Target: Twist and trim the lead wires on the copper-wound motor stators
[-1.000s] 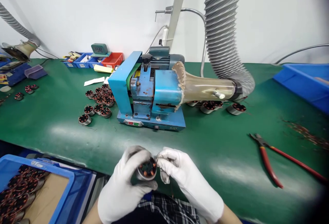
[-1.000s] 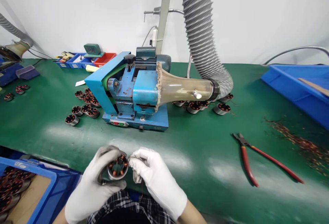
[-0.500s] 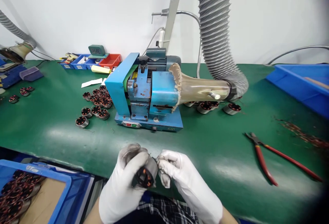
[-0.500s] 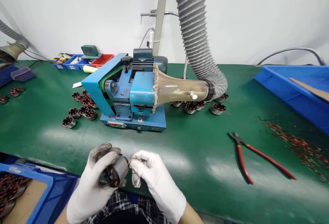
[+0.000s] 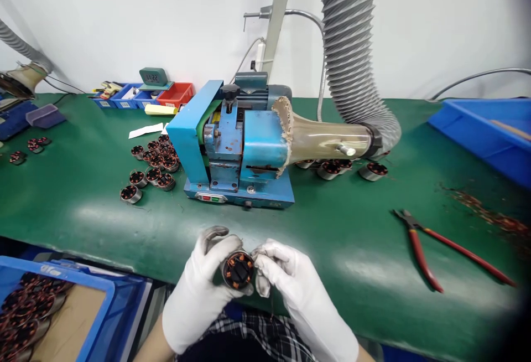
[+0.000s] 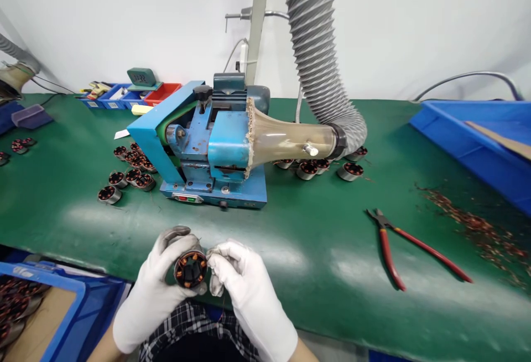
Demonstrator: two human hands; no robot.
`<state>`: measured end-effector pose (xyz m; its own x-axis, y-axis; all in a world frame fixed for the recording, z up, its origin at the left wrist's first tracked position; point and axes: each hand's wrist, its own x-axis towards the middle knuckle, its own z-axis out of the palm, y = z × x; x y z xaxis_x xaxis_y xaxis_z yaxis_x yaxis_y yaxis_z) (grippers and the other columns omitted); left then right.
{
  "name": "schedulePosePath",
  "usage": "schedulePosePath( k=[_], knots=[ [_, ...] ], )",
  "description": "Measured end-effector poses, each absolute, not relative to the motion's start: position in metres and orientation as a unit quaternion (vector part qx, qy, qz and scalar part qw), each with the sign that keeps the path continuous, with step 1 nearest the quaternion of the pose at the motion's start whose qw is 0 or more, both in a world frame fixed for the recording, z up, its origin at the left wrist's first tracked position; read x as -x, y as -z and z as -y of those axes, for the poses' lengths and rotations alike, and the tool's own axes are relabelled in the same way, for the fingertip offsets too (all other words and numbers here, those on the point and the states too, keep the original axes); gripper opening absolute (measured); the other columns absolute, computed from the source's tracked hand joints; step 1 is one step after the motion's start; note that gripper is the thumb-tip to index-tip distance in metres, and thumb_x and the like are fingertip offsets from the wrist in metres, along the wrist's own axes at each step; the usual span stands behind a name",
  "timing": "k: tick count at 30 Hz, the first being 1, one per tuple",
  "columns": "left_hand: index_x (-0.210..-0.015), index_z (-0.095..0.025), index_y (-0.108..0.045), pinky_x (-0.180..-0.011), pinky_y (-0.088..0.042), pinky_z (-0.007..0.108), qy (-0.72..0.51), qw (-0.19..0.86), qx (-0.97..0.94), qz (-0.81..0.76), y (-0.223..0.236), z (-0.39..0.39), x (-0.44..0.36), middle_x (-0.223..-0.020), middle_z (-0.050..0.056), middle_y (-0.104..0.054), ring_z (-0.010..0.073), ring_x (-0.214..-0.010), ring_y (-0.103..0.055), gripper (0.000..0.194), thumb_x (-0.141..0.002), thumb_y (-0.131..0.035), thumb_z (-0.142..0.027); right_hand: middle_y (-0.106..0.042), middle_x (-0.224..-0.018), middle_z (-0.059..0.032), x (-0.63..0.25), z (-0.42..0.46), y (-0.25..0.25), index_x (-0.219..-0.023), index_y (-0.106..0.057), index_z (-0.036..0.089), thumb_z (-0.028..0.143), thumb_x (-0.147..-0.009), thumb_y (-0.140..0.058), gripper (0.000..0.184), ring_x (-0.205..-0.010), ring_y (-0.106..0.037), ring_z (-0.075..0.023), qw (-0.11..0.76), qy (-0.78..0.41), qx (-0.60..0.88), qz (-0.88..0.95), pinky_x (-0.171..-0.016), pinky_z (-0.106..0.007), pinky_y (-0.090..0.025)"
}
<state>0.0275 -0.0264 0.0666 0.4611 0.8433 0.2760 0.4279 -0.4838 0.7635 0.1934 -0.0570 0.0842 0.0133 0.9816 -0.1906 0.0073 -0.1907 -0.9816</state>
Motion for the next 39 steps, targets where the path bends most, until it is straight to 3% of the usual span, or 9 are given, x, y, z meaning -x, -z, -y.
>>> schedulePosePath(
  k=[6,11,16,18,23,26,30,36,39],
  knots=[
    [-0.097,-0.028,-0.057,-0.089,-0.047,0.033,-0.391,0.378,-0.770,-0.333,-0.069,0.030,-0.025,-0.107,0.002,-0.053,0.0198,-0.104,-0.054,0.035,-0.072,-0.060,-0.005,-0.047,-0.053,0.0034,-0.190,0.057,-0.084,-0.056,-0.050,0.019,0.027,-0.079,-0.052,0.024,-0.049,-0.047,-0.0115,0.457,-0.508,0.580,0.444,-0.051,-0.024,-0.039],
    [-0.120,-0.028,-0.046,-0.094,-0.043,0.038,-0.373,0.314,-0.805,-0.338,-0.067,0.029,-0.018,-0.118,0.009,-0.046,0.0217,-0.113,-0.047,0.054,-0.075,-0.052,0.001,-0.046,-0.049,0.0038,-0.189,0.057,-0.080,-0.057,-0.048,0.019,0.029,-0.080,-0.051,0.025,-0.046,-0.046,-0.0110,0.463,-0.567,0.542,0.412,-0.049,-0.023,-0.038],
    [-0.089,-0.024,-0.058,-0.087,-0.048,0.032,-0.283,0.471,-0.783,-0.292,-0.072,0.024,-0.019,-0.099,0.003,-0.056,0.0194,-0.099,-0.054,0.030,-0.069,-0.059,-0.002,-0.052,-0.063,0.0011,-0.187,0.063,-0.071,-0.078,-0.059,0.019,0.026,-0.080,-0.051,0.011,-0.056,-0.050,-0.0136,0.447,-0.440,0.625,0.464,-0.059,-0.027,-0.041],
    [-0.089,-0.024,-0.060,-0.085,-0.048,0.031,-0.280,0.420,-0.803,-0.316,-0.066,0.024,-0.020,-0.101,0.004,-0.055,0.0195,-0.098,-0.054,0.026,-0.072,-0.057,-0.004,-0.052,-0.065,-0.0003,-0.186,0.062,-0.066,-0.073,-0.059,0.019,0.027,-0.081,-0.051,0.013,-0.060,-0.051,-0.0144,0.431,-0.401,0.638,0.497,-0.063,-0.028,-0.041],
    [-0.110,-0.023,-0.053,-0.083,-0.048,0.039,-0.310,0.139,-0.868,-0.363,-0.026,0.021,-0.023,-0.104,0.008,-0.057,0.0232,-0.101,-0.054,0.041,-0.076,-0.044,-0.002,-0.039,-0.052,0.0053,-0.186,0.049,-0.041,-0.069,-0.044,0.019,0.041,-0.086,-0.039,0.029,-0.043,-0.043,-0.0100,0.354,-0.596,0.557,0.457,-0.043,-0.023,-0.038],
    [-0.101,-0.021,-0.053,-0.090,-0.043,0.044,-0.261,0.182,-0.862,-0.395,-0.012,0.014,-0.025,-0.102,0.007,-0.059,0.0263,-0.112,-0.048,0.035,-0.070,-0.053,-0.003,-0.040,-0.052,0.0050,-0.190,0.037,-0.032,-0.069,-0.046,0.017,0.034,-0.086,-0.039,0.025,-0.041,-0.042,-0.0097,0.300,-0.587,0.558,0.504,-0.044,-0.023,-0.039],
    [-0.096,-0.021,-0.051,-0.098,-0.036,0.048,-0.200,0.261,-0.842,-0.427,-0.016,0.004,-0.022,-0.103,0.006,-0.059,0.0279,-0.116,-0.046,0.039,-0.061,-0.068,-0.012,-0.051,-0.065,-0.0002,-0.200,0.021,-0.046,-0.072,-0.058,0.016,0.011,-0.077,-0.048,0.012,-0.053,-0.048,-0.0122,0.241,-0.497,0.568,0.610,-0.056,-0.026,-0.038],
    [-0.091,-0.021,-0.053,-0.095,-0.038,0.048,-0.202,0.281,-0.829,-0.440,-0.016,-0.007,-0.010,-0.105,0.008,-0.059,0.0301,-0.116,-0.046,0.045,-0.054,-0.077,-0.020,-0.060,-0.076,-0.0084,-0.243,0.008,-0.077,-0.079,-0.063,0.014,-0.007,-0.067,-0.045,0.031,-0.059,-0.058,-0.0189,-0.114,-0.088,0.502,0.853,-0.055,-0.029,-0.037],
    [-0.096,-0.018,-0.053,-0.093,-0.040,0.049,-0.226,0.259,-0.796,-0.498,-0.008,-0.004,-0.012,-0.113,0.012,-0.057,0.0318,-0.115,-0.048,0.047,-0.056,-0.077,-0.024,-0.062,-0.078,-0.0083,-0.261,0.013,-0.073,-0.083,-0.064,0.016,0.000,-0.075,-0.047,0.024,-0.063,-0.061,-0.0201,-0.065,-0.063,0.600,0.795,-0.059,-0.030,-0.042]
  ],
)
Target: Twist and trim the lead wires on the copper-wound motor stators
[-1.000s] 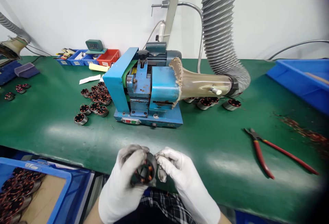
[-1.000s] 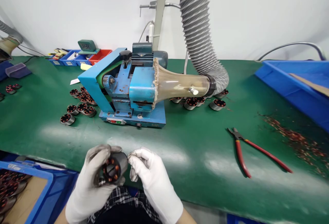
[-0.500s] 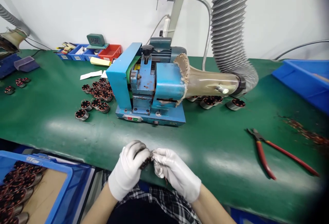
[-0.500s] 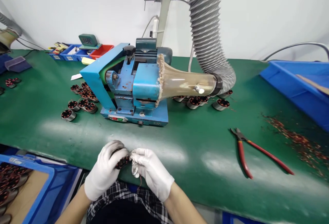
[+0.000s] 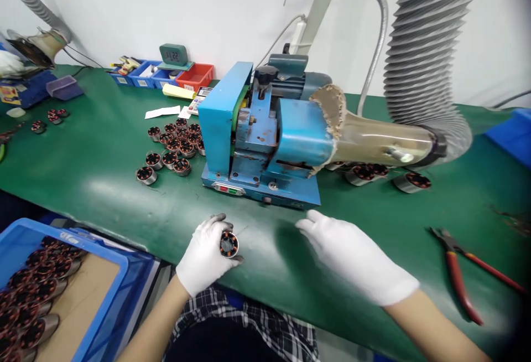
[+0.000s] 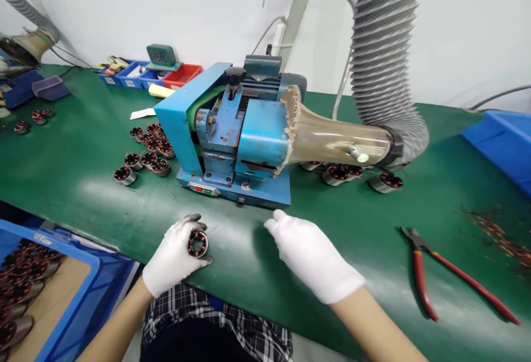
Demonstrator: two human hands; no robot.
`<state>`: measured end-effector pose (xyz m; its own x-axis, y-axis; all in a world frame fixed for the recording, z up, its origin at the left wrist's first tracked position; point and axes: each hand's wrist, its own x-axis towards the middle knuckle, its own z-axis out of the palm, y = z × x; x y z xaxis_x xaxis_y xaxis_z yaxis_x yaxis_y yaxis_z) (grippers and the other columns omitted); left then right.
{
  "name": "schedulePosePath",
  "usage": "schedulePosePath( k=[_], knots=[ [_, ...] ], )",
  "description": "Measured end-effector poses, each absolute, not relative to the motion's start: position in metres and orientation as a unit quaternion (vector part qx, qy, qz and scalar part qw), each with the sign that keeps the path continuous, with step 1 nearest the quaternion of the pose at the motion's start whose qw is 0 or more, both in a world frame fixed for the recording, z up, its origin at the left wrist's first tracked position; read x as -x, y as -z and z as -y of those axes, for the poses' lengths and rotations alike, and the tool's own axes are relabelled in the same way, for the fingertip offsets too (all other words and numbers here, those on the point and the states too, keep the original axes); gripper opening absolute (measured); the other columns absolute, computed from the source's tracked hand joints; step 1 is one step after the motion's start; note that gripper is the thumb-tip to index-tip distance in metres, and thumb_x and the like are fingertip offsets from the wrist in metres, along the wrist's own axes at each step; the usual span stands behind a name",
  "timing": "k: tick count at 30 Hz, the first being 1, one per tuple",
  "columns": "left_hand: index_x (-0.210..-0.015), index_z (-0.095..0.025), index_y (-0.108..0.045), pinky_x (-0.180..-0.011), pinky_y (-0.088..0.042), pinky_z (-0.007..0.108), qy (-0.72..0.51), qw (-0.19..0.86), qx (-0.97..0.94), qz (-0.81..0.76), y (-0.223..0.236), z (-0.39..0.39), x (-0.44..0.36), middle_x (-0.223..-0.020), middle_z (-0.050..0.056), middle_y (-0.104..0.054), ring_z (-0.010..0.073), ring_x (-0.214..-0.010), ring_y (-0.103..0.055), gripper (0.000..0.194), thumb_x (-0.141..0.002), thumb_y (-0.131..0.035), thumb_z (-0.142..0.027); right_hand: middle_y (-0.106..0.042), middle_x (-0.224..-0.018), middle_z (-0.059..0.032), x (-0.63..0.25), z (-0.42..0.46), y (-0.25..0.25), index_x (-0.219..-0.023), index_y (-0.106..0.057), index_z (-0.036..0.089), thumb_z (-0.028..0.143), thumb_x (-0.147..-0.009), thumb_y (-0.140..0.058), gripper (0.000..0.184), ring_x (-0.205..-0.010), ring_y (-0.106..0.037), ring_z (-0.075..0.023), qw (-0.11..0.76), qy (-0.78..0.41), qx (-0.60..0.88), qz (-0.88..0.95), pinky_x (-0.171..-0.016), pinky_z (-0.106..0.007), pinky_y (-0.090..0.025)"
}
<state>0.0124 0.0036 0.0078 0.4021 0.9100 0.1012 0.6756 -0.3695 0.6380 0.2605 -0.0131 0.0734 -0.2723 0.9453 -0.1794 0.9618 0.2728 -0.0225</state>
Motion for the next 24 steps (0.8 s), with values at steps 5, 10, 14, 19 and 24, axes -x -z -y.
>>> schedulePosePath(
  k=[5,10,14,19,24],
  knots=[
    [-0.137,-0.010,-0.020,-0.098,-0.036,0.053,-0.219,0.238,-0.755,-0.571,-0.003,0.035,-0.024,-0.136,0.022,-0.037,0.0349,-0.127,-0.033,0.076,-0.075,-0.060,-0.029,-0.063,-0.100,-0.0070,-0.224,0.033,-0.054,-0.107,-0.055,0.020,0.033,-0.086,-0.050,0.026,-0.088,-0.061,-0.0211,-0.154,0.298,-0.645,-0.687,-0.079,-0.033,-0.046],
    [-0.139,-0.013,-0.019,-0.101,-0.030,0.055,-0.138,0.213,-0.807,-0.533,-0.007,0.043,-0.010,-0.141,0.020,-0.030,0.0352,-0.131,-0.025,0.068,-0.080,-0.052,-0.025,-0.060,-0.099,-0.0057,-0.186,0.039,-0.041,-0.104,-0.054,0.022,0.031,-0.080,-0.057,0.026,-0.090,-0.058,-0.0235,-0.193,0.324,-0.660,-0.650,-0.080,-0.037,-0.043],
    [-0.134,-0.014,-0.030,-0.104,-0.026,0.055,-0.137,0.195,-0.839,-0.489,-0.008,0.016,-0.011,-0.137,0.017,-0.039,0.0353,-0.128,-0.030,0.077,-0.068,-0.067,-0.030,-0.062,-0.090,-0.0030,-0.188,0.032,-0.037,-0.098,-0.056,0.023,0.024,-0.076,-0.059,0.022,-0.083,-0.058,-0.0201,-0.204,0.424,-0.621,-0.627,-0.075,-0.033,-0.043],
    [-0.133,-0.016,-0.028,-0.096,-0.040,0.046,-0.198,0.259,-0.849,-0.416,-0.006,0.009,-0.029,-0.119,0.014,-0.057,0.0281,-0.110,-0.053,0.077,-0.068,-0.069,-0.026,-0.053,-0.057,0.0068,-0.190,0.031,-0.031,-0.101,-0.044,0.018,0.031,-0.074,-0.061,0.034,-0.045,-0.048,-0.0100,-0.271,0.631,-0.586,-0.432,-0.045,-0.022,-0.036],
    [-0.123,-0.018,-0.039,-0.094,-0.041,0.049,-0.229,0.260,-0.837,-0.424,-0.003,0.012,-0.031,-0.110,0.012,-0.061,0.0304,-0.102,-0.057,0.072,-0.061,-0.075,-0.029,-0.032,-0.045,0.0111,-0.219,0.025,-0.057,-0.085,-0.053,0.019,0.039,-0.074,-0.063,0.025,-0.036,-0.028,-0.0048,-0.469,0.704,-0.476,-0.240,-0.037,-0.019,-0.027]
  ],
)
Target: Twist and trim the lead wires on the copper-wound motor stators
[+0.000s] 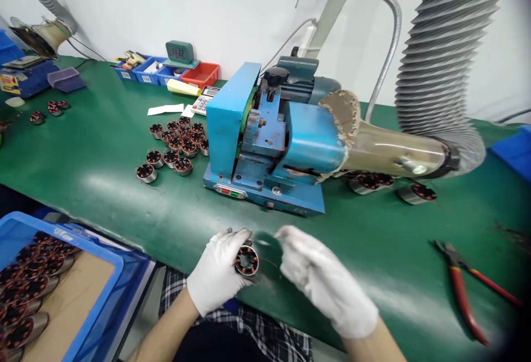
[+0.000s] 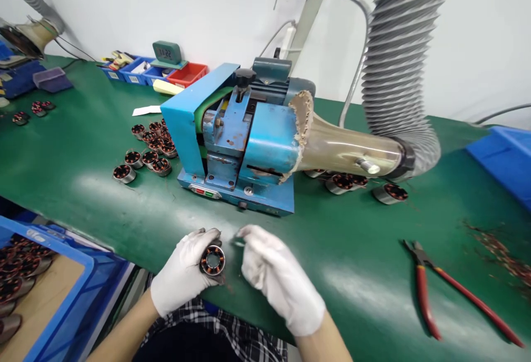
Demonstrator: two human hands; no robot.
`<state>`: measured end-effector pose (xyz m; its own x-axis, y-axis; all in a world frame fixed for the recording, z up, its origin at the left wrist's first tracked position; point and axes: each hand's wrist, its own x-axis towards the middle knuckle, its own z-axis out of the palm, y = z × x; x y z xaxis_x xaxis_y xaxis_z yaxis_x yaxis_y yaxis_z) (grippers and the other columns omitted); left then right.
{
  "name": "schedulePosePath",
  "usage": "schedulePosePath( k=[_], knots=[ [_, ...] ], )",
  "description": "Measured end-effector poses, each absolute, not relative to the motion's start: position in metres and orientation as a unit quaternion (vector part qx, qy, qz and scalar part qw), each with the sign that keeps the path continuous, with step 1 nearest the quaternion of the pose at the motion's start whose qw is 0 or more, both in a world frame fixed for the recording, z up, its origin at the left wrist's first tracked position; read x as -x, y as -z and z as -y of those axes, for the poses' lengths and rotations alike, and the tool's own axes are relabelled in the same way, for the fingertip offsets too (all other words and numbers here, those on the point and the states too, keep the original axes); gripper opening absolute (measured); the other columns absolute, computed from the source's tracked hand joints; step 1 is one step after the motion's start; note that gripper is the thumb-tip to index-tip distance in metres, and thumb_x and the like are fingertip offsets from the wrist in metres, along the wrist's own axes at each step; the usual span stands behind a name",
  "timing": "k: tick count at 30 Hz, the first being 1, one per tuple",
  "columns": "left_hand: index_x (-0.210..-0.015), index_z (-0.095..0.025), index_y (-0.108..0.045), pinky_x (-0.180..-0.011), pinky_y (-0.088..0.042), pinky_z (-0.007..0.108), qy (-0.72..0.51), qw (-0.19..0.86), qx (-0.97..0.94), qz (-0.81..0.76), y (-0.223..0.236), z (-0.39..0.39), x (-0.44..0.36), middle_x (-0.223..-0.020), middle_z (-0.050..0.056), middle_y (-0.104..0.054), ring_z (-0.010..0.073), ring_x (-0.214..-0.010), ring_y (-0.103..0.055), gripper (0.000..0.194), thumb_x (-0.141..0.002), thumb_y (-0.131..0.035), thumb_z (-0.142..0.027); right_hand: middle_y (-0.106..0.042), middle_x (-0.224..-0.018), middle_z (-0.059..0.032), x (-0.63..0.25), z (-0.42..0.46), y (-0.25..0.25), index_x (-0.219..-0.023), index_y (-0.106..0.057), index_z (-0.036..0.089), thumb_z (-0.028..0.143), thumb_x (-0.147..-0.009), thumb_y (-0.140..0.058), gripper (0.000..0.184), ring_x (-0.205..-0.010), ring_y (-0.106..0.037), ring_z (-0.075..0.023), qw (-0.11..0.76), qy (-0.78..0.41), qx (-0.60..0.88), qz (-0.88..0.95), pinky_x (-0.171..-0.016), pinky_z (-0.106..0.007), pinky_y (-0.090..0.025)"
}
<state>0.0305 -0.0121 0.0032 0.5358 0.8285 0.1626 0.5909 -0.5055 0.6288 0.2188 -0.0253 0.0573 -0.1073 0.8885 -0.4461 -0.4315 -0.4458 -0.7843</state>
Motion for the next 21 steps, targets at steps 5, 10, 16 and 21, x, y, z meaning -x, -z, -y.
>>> schedulePosePath(
  k=[5,10,16,21],
  knots=[
    [-0.124,-0.017,-0.038,-0.094,-0.040,0.050,-0.217,0.295,-0.828,-0.425,-0.007,0.010,-0.025,-0.116,0.014,-0.056,0.0335,-0.111,-0.050,0.084,-0.053,-0.080,-0.033,-0.061,-0.081,-0.0024,-0.231,0.030,-0.071,-0.089,-0.058,0.024,0.039,-0.057,-0.076,0.040,-0.072,-0.058,-0.0187,0.502,-0.543,0.554,0.382,-0.065,-0.032,-0.047],
    [-0.120,-0.021,-0.044,-0.098,-0.037,0.045,-0.185,0.367,-0.810,-0.418,-0.017,0.006,-0.019,-0.121,0.010,-0.055,0.0285,-0.114,-0.049,0.063,-0.065,-0.074,-0.030,-0.060,-0.070,0.0000,-0.188,0.037,-0.046,-0.073,-0.063,0.022,0.030,-0.075,-0.060,0.009,-0.067,-0.054,-0.0173,0.306,-0.440,0.631,0.561,-0.067,-0.030,-0.039],
    [-0.112,-0.024,-0.050,-0.097,-0.035,0.044,-0.187,0.395,-0.790,-0.430,-0.021,0.005,-0.022,-0.114,0.006,-0.057,0.0283,-0.113,-0.048,0.054,-0.064,-0.074,-0.029,-0.040,-0.048,0.0064,-0.175,0.013,-0.027,-0.056,-0.049,0.019,0.041,-0.077,-0.059,0.031,-0.046,-0.034,-0.0099,0.460,-0.563,0.589,0.352,-0.048,-0.024,-0.029],
    [-0.096,-0.024,-0.050,-0.099,-0.031,0.041,-0.198,0.415,-0.776,-0.432,-0.022,0.006,-0.023,-0.102,0.002,-0.059,0.0240,-0.108,-0.049,0.040,-0.064,-0.074,-0.021,-0.042,-0.053,0.0049,-0.185,0.020,-0.032,-0.064,-0.051,0.017,0.045,-0.076,-0.058,0.031,-0.049,-0.038,-0.0098,0.466,-0.647,0.530,0.289,-0.050,-0.024,-0.035]
  ],
)
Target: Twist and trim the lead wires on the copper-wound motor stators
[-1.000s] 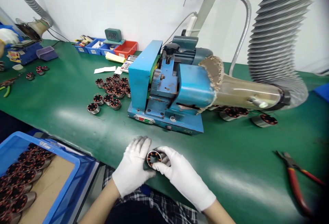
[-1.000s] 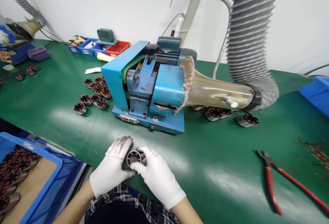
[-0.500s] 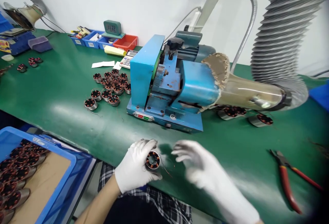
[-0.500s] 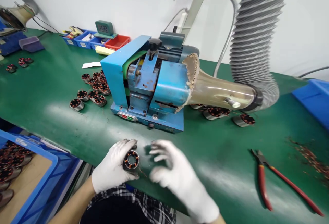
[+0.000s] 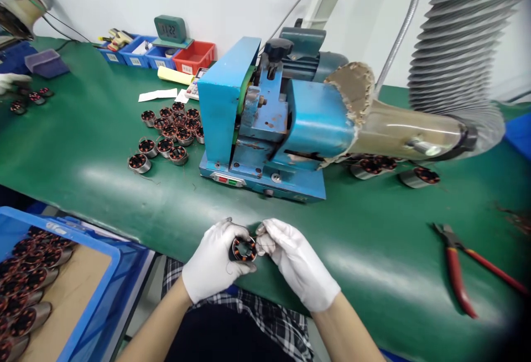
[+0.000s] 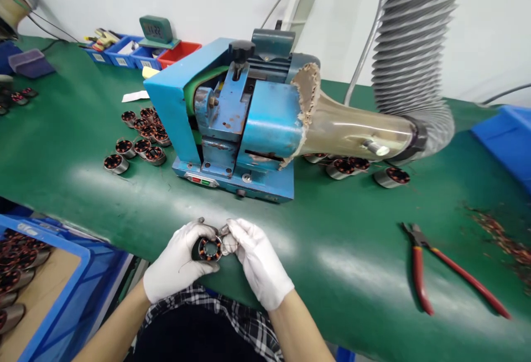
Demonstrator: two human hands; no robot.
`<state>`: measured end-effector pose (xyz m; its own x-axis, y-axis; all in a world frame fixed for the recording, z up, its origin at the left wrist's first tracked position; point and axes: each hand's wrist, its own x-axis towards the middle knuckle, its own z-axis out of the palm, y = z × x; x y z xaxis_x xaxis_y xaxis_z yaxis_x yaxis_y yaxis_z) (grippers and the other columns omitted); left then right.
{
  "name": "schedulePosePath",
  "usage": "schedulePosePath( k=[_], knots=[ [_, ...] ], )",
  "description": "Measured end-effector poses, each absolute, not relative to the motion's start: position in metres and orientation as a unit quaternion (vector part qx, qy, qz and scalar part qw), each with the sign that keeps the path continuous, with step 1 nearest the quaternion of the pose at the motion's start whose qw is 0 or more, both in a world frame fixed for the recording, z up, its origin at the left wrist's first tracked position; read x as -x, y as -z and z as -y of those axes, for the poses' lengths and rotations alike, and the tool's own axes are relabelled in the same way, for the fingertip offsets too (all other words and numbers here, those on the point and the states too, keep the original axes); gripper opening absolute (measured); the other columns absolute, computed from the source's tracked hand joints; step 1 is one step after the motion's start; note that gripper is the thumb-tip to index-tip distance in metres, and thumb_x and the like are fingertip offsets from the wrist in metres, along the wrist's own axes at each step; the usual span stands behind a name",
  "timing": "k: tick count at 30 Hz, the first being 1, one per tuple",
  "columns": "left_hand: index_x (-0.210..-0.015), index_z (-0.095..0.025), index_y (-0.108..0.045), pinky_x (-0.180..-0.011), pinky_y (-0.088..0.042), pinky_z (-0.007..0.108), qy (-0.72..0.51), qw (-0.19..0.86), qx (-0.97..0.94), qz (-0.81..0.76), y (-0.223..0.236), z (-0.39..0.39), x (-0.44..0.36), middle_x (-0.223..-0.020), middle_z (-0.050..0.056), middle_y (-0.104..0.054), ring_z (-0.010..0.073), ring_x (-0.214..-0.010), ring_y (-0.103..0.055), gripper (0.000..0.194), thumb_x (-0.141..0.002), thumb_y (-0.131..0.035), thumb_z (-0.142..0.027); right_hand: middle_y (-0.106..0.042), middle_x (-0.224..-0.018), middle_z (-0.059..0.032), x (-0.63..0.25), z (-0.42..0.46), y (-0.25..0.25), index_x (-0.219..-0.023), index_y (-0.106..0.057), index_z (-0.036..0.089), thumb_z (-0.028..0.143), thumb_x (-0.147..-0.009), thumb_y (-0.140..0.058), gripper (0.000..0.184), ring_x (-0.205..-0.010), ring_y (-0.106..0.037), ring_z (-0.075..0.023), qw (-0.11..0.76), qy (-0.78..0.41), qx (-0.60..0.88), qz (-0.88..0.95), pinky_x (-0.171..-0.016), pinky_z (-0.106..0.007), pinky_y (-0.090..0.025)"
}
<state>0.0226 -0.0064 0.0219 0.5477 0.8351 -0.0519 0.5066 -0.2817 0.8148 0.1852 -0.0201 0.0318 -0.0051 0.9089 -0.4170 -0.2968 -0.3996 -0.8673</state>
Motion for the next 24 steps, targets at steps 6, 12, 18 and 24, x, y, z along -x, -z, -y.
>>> schedulePosePath(
  k=[6,12,18,24],
  knots=[
    [-0.076,-0.021,-0.052,-0.089,-0.039,0.038,-0.169,0.425,-0.780,-0.427,-0.029,0.004,-0.023,-0.093,0.001,-0.055,0.0212,-0.096,-0.051,0.023,-0.065,-0.072,-0.017,-0.039,-0.056,0.0077,-0.191,0.027,-0.036,-0.071,-0.051,0.017,0.030,-0.073,-0.066,0.020,-0.045,-0.032,-0.0050,0.489,-0.729,0.435,0.200,-0.048,-0.021,-0.032],
    [-0.089,-0.020,-0.054,-0.100,-0.032,0.044,-0.191,0.461,-0.741,-0.448,-0.027,0.002,-0.023,-0.096,0.004,-0.062,0.0247,-0.101,-0.054,0.038,-0.059,-0.077,-0.023,-0.044,-0.053,0.0070,-0.204,0.038,-0.018,-0.079,-0.060,0.019,0.032,-0.071,-0.066,0.016,-0.047,-0.038,-0.0086,0.353,-0.551,0.632,0.415,-0.048,-0.023,-0.031],
    [-0.081,-0.021,-0.051,-0.101,-0.032,0.045,-0.185,0.485,-0.719,-0.463,-0.018,0.003,-0.022,-0.104,0.004,-0.064,0.0291,-0.117,-0.045,0.040,-0.054,-0.081,-0.028,-0.058,-0.061,0.0014,-0.214,0.022,0.000,-0.070,-0.063,0.019,0.032,-0.072,-0.061,0.013,-0.055,-0.051,-0.0137,0.303,-0.484,0.656,0.494,-0.052,-0.025,-0.039],
    [-0.091,-0.022,-0.051,-0.098,-0.036,0.043,-0.173,0.478,-0.730,-0.456,-0.016,0.005,-0.017,-0.107,0.005,-0.062,0.0285,-0.116,-0.047,0.043,-0.058,-0.079,-0.026,-0.058,-0.055,0.0011,-0.226,0.011,-0.013,-0.082,-0.061,0.018,0.036,-0.082,-0.048,0.022,-0.050,-0.055,-0.0153,0.307,-0.429,0.681,0.508,-0.055,-0.028,-0.045]
  ],
)
